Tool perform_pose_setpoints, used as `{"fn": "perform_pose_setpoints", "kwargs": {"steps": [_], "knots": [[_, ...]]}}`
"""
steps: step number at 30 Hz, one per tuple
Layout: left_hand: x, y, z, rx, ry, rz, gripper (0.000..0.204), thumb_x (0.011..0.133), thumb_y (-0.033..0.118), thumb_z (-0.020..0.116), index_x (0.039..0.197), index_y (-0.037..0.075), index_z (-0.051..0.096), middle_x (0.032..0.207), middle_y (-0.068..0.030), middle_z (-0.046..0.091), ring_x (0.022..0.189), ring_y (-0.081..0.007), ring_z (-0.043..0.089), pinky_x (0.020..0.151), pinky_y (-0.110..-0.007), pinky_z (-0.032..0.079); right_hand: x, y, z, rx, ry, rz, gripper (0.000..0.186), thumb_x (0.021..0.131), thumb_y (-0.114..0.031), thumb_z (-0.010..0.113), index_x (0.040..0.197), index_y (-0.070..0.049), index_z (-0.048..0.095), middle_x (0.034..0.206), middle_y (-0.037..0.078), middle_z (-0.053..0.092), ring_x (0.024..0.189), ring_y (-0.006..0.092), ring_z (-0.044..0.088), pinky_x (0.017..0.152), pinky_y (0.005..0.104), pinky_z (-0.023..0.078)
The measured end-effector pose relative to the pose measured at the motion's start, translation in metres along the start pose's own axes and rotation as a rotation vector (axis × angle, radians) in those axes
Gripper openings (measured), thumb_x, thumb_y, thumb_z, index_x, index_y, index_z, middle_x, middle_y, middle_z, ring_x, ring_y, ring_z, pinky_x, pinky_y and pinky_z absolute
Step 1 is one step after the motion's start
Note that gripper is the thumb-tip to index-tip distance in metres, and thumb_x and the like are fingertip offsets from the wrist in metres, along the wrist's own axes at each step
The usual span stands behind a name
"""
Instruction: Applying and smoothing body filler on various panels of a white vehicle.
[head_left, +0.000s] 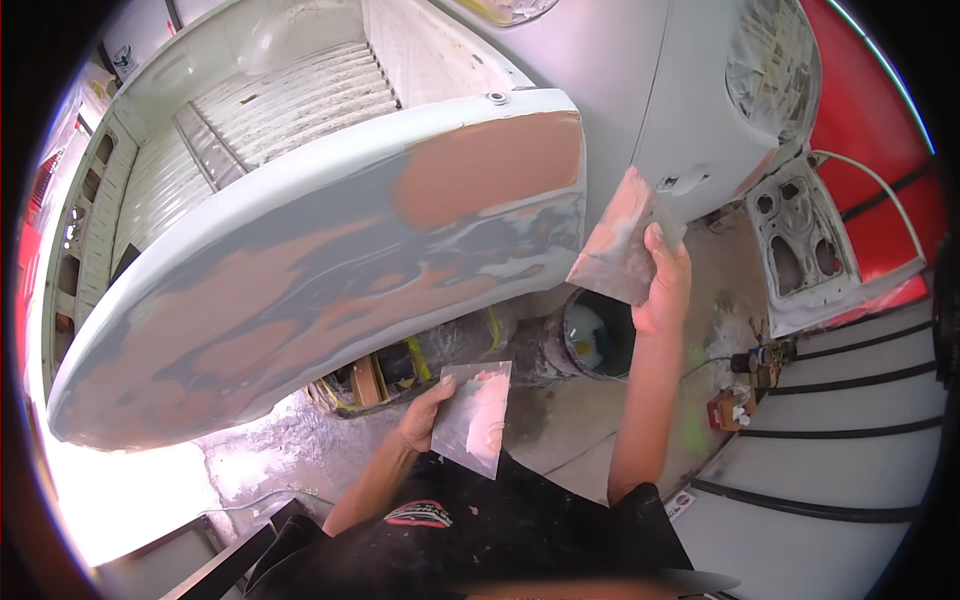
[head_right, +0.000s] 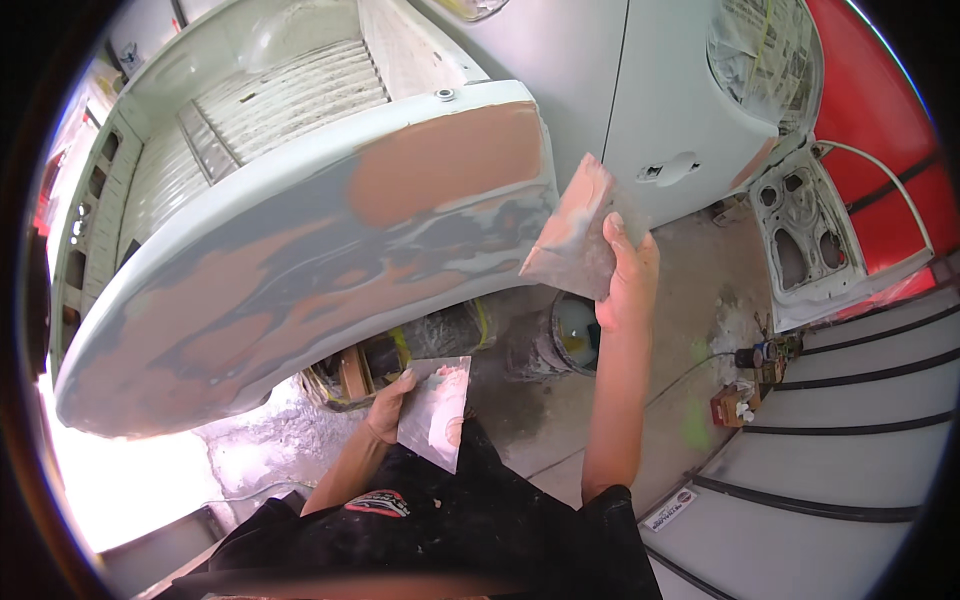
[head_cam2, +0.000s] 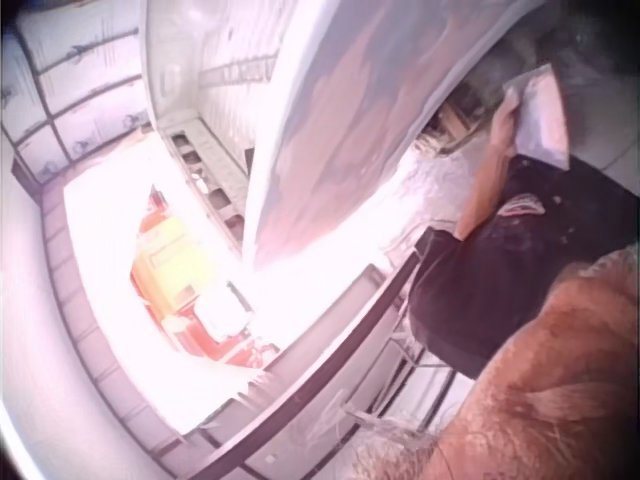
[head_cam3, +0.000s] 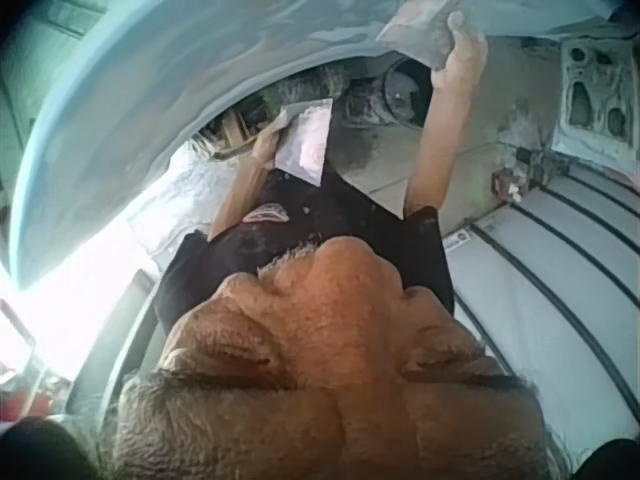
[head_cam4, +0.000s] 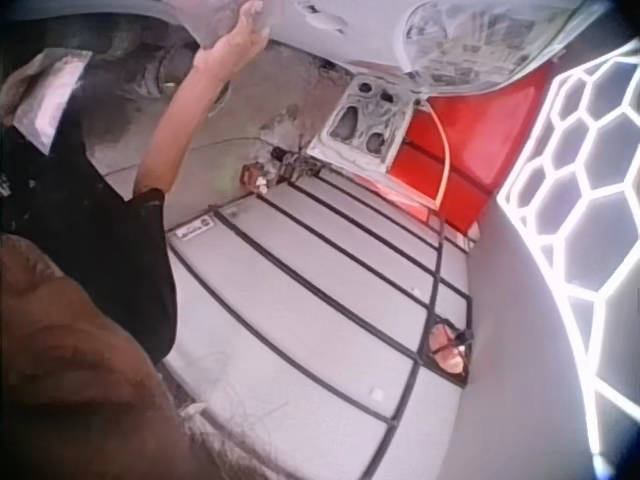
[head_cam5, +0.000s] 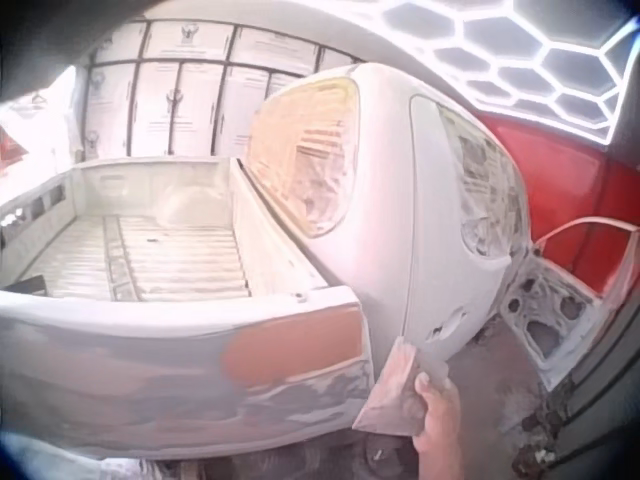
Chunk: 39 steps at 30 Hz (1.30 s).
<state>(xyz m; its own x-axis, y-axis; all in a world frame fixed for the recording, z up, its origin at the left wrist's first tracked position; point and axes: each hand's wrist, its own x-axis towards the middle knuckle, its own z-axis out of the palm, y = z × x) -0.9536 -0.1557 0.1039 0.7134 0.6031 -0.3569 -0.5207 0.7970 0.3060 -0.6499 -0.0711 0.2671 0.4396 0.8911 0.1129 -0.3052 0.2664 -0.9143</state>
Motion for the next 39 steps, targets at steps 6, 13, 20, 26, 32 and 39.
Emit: {"fn": "perform_pose_setpoints", "kwargs": {"steps": [6, 13, 20, 26, 32, 39], "knots": [[0.010, 0.026, 0.002, 0.126, -0.103, -0.079, 0.060, 0.094, 0.040, 0.063, 0.138, 0.000, 0.050, 0.129, -0.0138, 0.062, 0.114, -0.0259, 0.063, 0.102, -0.040, 0.049, 0.042, -0.008, 0.025, -0.013, -0.112, 0.034, 0.032, 0.092, -0.020, 0.069, 0.120, -0.004, 0.063, 0.111, 0.002, 0.067, 0.099, 0.0136, 0.064, 0.088, 0.0336, 0.052], [0.016, 0.037, 0.008, 0.161, -0.146, 0.051, 0.062, 0.096, 0.042, 0.061, 0.142, 0.003, 0.047, 0.134, -0.0123, 0.059, 0.120, -0.0242, 0.060, 0.106, -0.040, 0.046, 0.076, -0.005, 0.030, -0.045, -0.188, 0.070, 0.028, 0.091, -0.019, 0.070, 0.114, -0.005, 0.066, 0.106, 0.002, 0.069, 0.095, 0.0137, 0.066, 0.085, 0.0321, 0.053], [0.027, 0.028, 0.021, 0.096, -0.099, 0.164, 0.061, 0.095, 0.041, 0.063, 0.140, 0.003, 0.050, 0.131, -0.0111, 0.061, 0.119, -0.0235, 0.060, 0.105, -0.039, 0.047, 0.089, -0.006, 0.028, -0.052, -0.238, 0.140, 0.024, 0.091, -0.018, 0.070, 0.111, -0.006, 0.067, 0.103, 0.001, 0.070, 0.091, 0.0129, 0.067, 0.082, 0.0305, 0.054], [0.039, 0.020, 0.026, 0.049, -0.070, 0.164, 0.056, 0.094, 0.035, 0.064, 0.138, 0.004, 0.051, 0.130, -0.0116, 0.061, 0.116, -0.0252, 0.062, 0.102, -0.040, 0.049, 0.100, -0.003, 0.026, -0.084, -0.275, 0.184, 0.024, 0.091, -0.018, 0.069, 0.111, -0.005, 0.065, 0.101, 0.002, 0.069, 0.089, 0.0130, 0.067, 0.080, 0.0316, 0.055], [0.038, 0.019, 0.022, 0.081, -0.072, 0.155, 0.062, 0.094, 0.044, 0.063, 0.138, 0.003, 0.050, 0.128, -0.0110, 0.062, 0.116, -0.0224, 0.062, 0.102, -0.038, 0.049, 0.095, -0.005, 0.031, -0.108, -0.232, 0.196, 0.028, 0.090, -0.018, 0.072, 0.112, -0.003, 0.063, 0.102, 0.005, 0.068, 0.089, 0.0146, 0.067, 0.079, 0.0332, 0.056], [0.030, 0.025, 0.019, 0.093, -0.063, 0.133, 0.062, 0.094, 0.046, 0.063, 0.138, 0.004, 0.051, 0.128, -0.0109, 0.061, 0.115, -0.0225, 0.062, 0.101, -0.039, 0.049, 0.079, -0.012, 0.048, -0.188, -0.219, 0.216, 0.029, 0.089, -0.017, 0.072, 0.112, -0.002, 0.063, 0.102, 0.006, 0.069, 0.088, 0.0162, 0.068, 0.078, 0.0344, 0.056]]}}
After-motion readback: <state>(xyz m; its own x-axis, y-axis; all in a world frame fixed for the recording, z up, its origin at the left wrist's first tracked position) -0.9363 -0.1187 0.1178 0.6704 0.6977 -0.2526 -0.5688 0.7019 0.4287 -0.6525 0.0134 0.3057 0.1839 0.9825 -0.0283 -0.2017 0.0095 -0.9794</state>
